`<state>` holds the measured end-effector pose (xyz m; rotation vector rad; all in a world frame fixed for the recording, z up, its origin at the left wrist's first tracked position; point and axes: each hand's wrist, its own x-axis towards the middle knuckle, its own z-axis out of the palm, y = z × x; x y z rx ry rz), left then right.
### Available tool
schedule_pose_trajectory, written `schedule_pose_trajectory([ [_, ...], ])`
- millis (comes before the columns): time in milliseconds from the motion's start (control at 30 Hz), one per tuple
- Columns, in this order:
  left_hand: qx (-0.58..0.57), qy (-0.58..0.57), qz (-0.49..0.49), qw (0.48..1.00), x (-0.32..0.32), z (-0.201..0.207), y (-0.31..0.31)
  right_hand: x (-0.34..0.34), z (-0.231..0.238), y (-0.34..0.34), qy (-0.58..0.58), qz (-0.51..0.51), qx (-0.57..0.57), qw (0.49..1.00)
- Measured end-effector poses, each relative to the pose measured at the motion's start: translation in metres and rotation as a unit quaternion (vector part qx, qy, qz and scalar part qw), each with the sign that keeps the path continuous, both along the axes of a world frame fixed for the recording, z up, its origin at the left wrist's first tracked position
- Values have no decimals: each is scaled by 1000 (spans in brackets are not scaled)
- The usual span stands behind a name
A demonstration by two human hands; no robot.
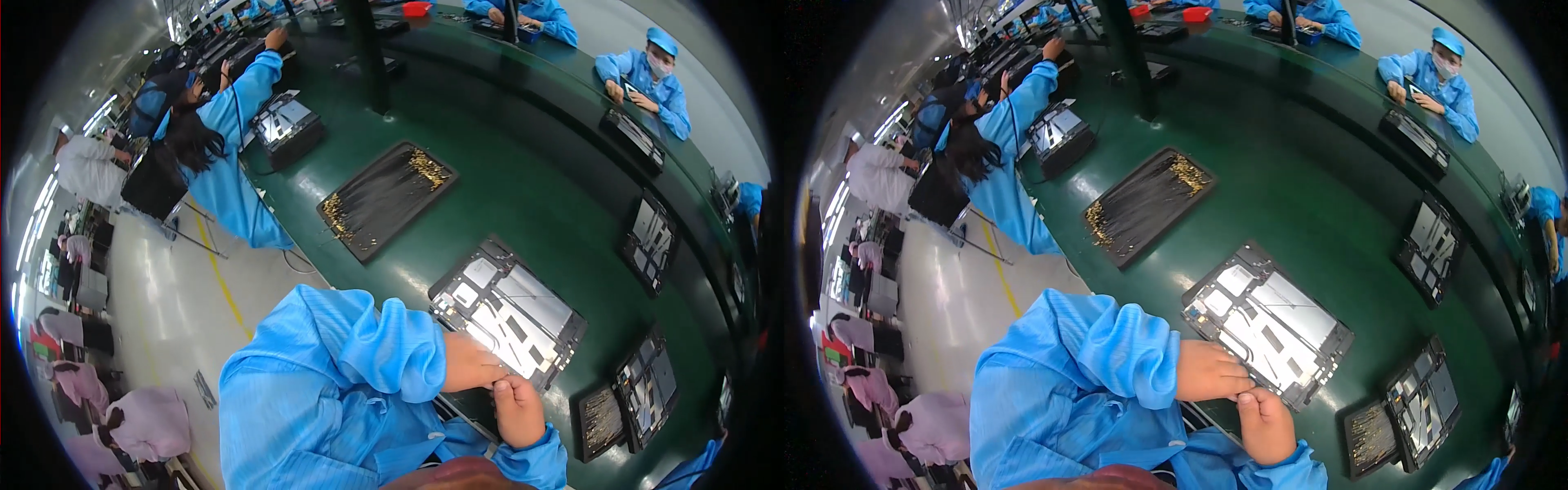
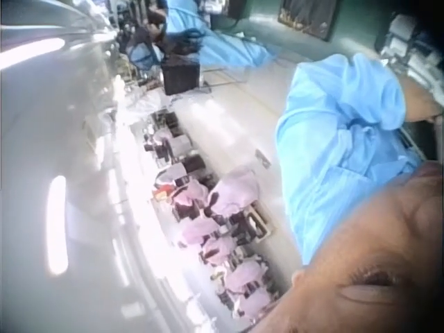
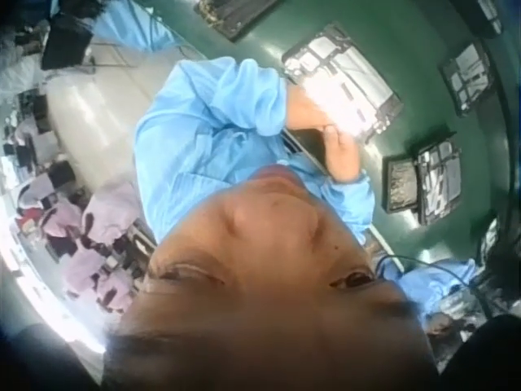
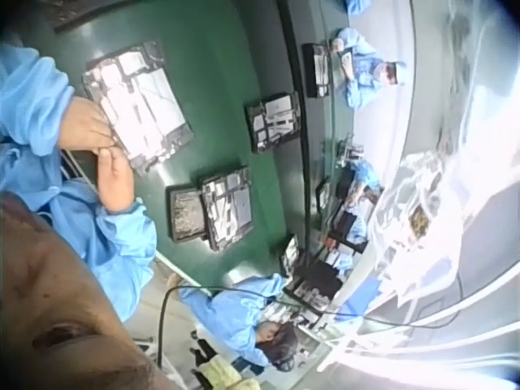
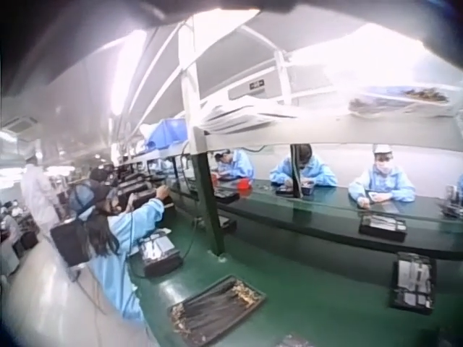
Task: The person assembles internal components, ribbon cables, and electronic parts into tablet housings, taking the parts from storage trays and inserting them into the housing. The person uses tweezers and a dispensing tool to precisely place the small components.
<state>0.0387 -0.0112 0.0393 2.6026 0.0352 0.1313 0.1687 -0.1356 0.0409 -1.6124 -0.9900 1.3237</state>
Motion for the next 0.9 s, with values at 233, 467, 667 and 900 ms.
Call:
schedule_pose_trajectory([
  [233, 54, -20, 38, 998, -37, 10, 25, -8, -2, 21, 43, 75, -74, 994],
  [467, 64, -49, 89, 993, -49, 0, 23, -13, -13, 26, 104, 32, -66, 992],
  [667, 16, -85, 165, 982, -66, 4, -6, -23, -23, 26, 182, 35, -88, 979],
  [900, -1, -153, 136, 979, -63, 2, -22, -21, -21, 6, 233, 26, -90, 968],
])
